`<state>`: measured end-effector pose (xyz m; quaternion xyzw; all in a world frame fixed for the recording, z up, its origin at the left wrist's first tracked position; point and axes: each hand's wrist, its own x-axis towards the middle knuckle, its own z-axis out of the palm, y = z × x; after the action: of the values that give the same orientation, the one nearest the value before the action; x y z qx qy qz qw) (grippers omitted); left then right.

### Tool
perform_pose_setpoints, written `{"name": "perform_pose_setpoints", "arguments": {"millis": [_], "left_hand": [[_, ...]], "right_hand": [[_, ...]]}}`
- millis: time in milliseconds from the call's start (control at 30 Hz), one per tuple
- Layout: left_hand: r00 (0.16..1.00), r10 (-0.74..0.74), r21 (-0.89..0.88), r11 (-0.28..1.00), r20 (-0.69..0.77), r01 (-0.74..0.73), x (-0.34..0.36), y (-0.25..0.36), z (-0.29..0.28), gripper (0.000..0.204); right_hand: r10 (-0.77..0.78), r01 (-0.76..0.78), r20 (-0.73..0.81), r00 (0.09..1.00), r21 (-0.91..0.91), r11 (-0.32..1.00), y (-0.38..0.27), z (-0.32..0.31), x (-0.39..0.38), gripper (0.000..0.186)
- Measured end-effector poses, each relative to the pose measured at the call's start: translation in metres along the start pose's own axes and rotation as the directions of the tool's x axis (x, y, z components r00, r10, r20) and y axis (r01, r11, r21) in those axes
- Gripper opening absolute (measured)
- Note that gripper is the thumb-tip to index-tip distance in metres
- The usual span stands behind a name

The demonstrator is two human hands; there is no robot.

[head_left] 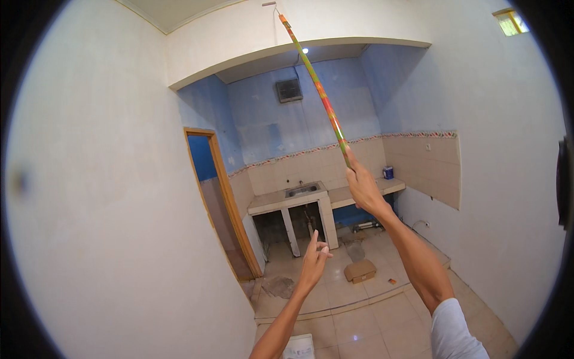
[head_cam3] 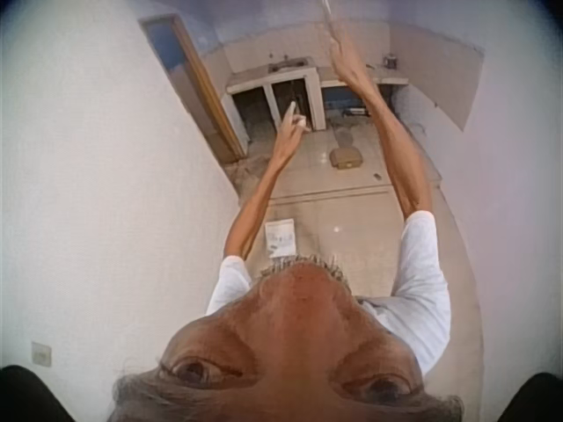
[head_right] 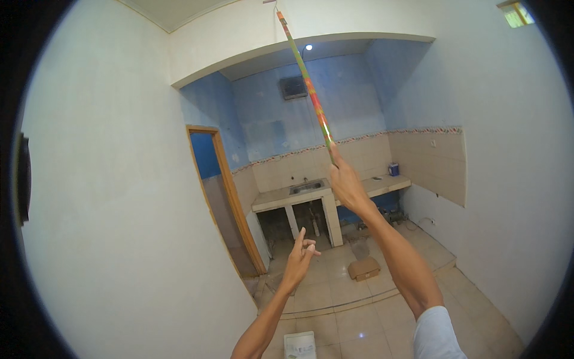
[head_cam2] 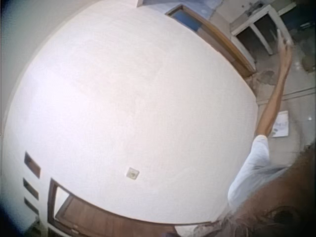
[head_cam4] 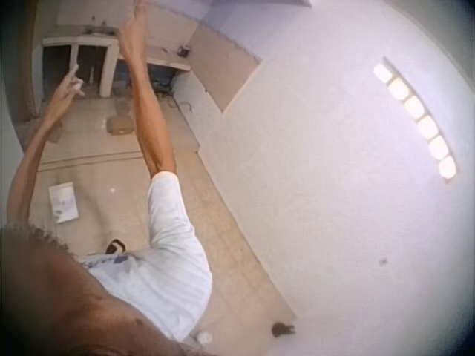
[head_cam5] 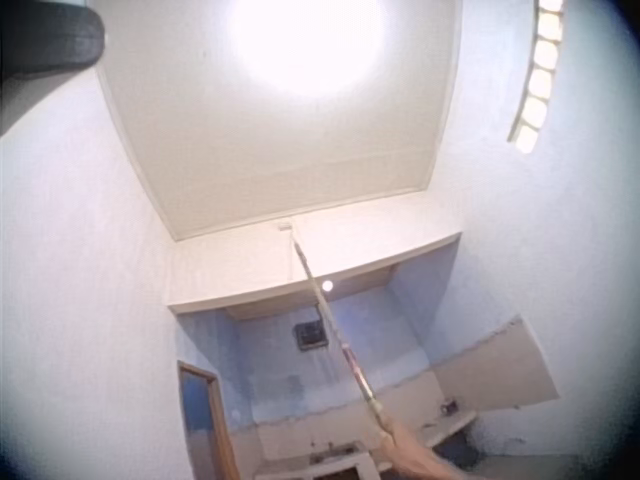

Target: The person uses a long-handled paint roller to apply white paint to the ceiling of a room. They repeatedly roll the tool in a paint tray on the floor to reload it and then extend it upward to cover the ceiling surface.

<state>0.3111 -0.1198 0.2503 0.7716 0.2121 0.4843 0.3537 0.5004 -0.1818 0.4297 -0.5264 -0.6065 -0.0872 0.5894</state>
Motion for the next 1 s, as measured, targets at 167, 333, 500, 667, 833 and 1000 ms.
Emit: {"name": "perform_pose_setpoints", "arguments": {"millis": [167, 333, 500, 667, 833, 1000], "left_hand": [[1.0, 0.007, 0.014, 1.0, 0.01, -0.007, -0.009, -0.019, -0.008, 0.066], [0.999, 0.039, 0.029, 0.999, 0.016, -0.039, -0.011, -0.02, -0.005, 0.064], [0.998, 0.043, -0.014, 0.999, 0.036, -0.042, -0.008, -0.018, -0.002, 0.064], [0.997, 0.008, 0.016, 1.0, 0.074, -0.01, -0.008, -0.014, 0.001, 0.067], [0.997, -0.004, 0.024, 1.0, 0.08, 0.002, -0.02, -0.025, -0.009, 0.065], [0.996, -0.005, -0.006, 1.0, 0.09, 0.005, -0.023, -0.033, -0.011, 0.064]], "right_hand": [[-0.021, 0.018, -0.028, 0.999, -0.11, 0.994, 0.04, -0.033, -0.006, 0.063], [-0.129, 0.114, -0.089, 0.988, -0.156, 0.981, 0.028, -0.061, 0.069, 0.061], [0.046, -0.045, -0.027, 0.999, 0.046, 0.998, -0.047, -0.051, 0.079, 0.06], [-0.026, 0.026, 0.019, 0.999, 0.013, 1.0, -0.019, -0.003, 0.044, 0.062], [0.051, -0.052, 0.048, 0.998, 0.022, 0.998, 0.001, 0.002, -0.018, 0.062], [-0.105, 0.102, -0.07, 0.992, -0.042, 0.994, 0.032, -0.024, 0.029, 0.061]]}}
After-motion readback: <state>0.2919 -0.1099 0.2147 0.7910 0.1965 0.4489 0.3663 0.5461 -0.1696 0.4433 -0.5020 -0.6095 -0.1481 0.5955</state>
